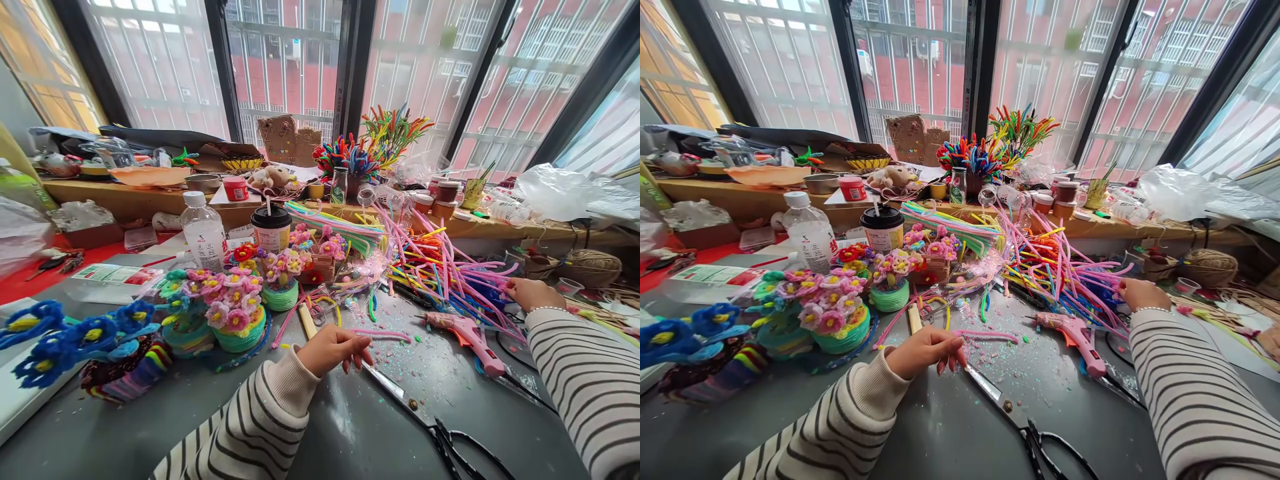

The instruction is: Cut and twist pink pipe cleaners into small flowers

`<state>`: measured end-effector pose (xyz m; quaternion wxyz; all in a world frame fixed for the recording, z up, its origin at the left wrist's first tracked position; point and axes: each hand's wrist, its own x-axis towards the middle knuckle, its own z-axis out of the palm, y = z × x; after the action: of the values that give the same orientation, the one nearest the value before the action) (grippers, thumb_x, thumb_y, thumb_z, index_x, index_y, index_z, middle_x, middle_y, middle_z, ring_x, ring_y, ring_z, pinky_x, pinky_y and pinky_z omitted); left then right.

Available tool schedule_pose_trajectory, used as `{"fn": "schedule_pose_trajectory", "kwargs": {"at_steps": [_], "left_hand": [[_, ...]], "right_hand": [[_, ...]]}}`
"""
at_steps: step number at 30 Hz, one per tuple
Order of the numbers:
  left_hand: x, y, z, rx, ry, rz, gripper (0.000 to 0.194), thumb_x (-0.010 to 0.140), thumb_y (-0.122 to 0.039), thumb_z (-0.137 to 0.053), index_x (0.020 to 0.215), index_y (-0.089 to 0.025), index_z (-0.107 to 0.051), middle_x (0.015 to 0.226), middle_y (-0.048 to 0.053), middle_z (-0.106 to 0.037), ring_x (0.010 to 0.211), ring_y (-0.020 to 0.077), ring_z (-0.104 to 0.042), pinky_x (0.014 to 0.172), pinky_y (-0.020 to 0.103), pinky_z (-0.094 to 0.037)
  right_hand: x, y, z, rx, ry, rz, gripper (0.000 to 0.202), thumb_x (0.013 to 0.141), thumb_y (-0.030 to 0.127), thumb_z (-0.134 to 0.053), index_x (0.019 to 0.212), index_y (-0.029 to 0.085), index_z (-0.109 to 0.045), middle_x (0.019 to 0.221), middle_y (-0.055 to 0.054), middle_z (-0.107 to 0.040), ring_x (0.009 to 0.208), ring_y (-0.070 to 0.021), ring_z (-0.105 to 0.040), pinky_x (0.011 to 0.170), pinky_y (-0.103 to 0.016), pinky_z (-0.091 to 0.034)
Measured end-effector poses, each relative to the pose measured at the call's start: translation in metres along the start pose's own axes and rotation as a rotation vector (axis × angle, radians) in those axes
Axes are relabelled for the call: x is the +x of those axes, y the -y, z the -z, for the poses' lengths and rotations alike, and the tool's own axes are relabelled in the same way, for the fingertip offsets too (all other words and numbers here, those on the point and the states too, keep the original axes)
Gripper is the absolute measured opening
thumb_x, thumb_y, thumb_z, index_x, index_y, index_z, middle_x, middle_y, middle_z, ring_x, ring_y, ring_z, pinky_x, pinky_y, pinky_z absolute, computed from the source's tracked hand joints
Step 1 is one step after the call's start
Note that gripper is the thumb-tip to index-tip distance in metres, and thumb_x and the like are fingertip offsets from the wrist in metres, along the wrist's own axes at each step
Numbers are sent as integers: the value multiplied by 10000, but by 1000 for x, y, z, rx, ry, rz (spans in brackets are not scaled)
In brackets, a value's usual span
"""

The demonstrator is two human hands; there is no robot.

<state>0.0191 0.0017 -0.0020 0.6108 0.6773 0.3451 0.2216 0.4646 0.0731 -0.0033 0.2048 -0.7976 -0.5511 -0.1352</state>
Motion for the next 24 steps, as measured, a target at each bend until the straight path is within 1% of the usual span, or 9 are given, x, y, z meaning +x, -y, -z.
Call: {"fn": "schedule_pose_trajectory", "kwargs": {"at_steps": [4, 9, 11, 13, 15, 17, 18, 20, 24], "left_hand": [[0, -2, -2, -11, -3, 2, 537, 632, -583, -430, 613, -90, -642, 478, 1, -519, 414, 48, -404, 416, 167, -329], [2, 1, -2, -19, -29, -6, 539, 643, -585, -418, 599, -89, -625, 467, -3, -494, 412, 49, -403, 405, 169, -325], [3, 3, 1, -33, -141, -48, 529, 666, -571, -402, 595, -89, -606, 473, -6, -479, 407, 49, -398, 410, 176, -329], [2, 4, 4, -8, -347, -103, 469, 695, -527, -405, 643, -98, -588, 521, -3, -490, 427, 54, -409, 437, 186, -349], [1, 4, 7, 133, -566, -157, 358, 706, -453, -450, 736, -119, -572, 620, 12, -526, 485, 71, -441, 491, 203, -377], [0, 5, 9, 391, -701, -213, 259, 702, -368, -496, 813, -143, -561, 731, 33, -550, 588, 104, -482, 580, 234, -398], [0, 6, 9, 528, -720, -237, 230, 701, -335, -506, 830, -152, -562, 765, 40, -556, 642, 123, -495, 629, 253, -398], [0, 9, 8, 738, -676, -247, 200, 705, -299, -507, 840, -164, -567, 795, 51, -571, 734, 158, -509, 709, 291, -383], [1, 16, 6, 892, -530, -143, 278, 687, -326, -528, 925, -184, -554, 801, 49, -613, 784, 196, -522, 726, 321, -378]], "right_hand": [[1, 6, 2, -124, 179, -80, 109, 598, 272, -560, 581, 195, -635, 543, -112, -556, 436, -191, -492, 432, -316, -299], [-1, 17, 2, -209, 248, -145, 177, 674, 242, -477, 651, 166, -636, 715, -181, -587, 600, -241, -553, 476, -335, -322], [-2, 20, 2, -231, 258, -159, 176, 678, 231, -473, 645, 155, -629, 756, -196, -586, 647, -256, -560, 489, -341, -326], [-2, 22, 4, -253, 258, -174, 180, 679, 235, -477, 639, 138, -624, 778, -218, -580, 686, -276, -562, 493, -348, -325], [-2, 25, 6, -269, 256, -184, 197, 688, 244, -471, 643, 127, -623, 788, -234, -573, 709, -289, -560, 489, -348, -322], [-4, 26, 8, -274, 262, -187, 206, 695, 242, -456, 672, 126, -625, 798, -237, -573, 708, -289, -562, 481, -342, -321], [-4, 26, 9, -274, 269, -187, 204, 693, 236, -453, 697, 128, -626, 807, -236, -575, 703, -288, -564, 477, -336, -321], [-5, 25, 12, -266, 286, -181, 202, 679, 232, -460, 748, 134, -623, 829, -226, -581, 698, -287, -567, 475, -326, -323], [-6, 25, 22, -248, 292, -170, 250, 684, 251, -442, 844, 146, -602, 896, -205, -577, 723, -278, -563, 502, -325, -333]]}}
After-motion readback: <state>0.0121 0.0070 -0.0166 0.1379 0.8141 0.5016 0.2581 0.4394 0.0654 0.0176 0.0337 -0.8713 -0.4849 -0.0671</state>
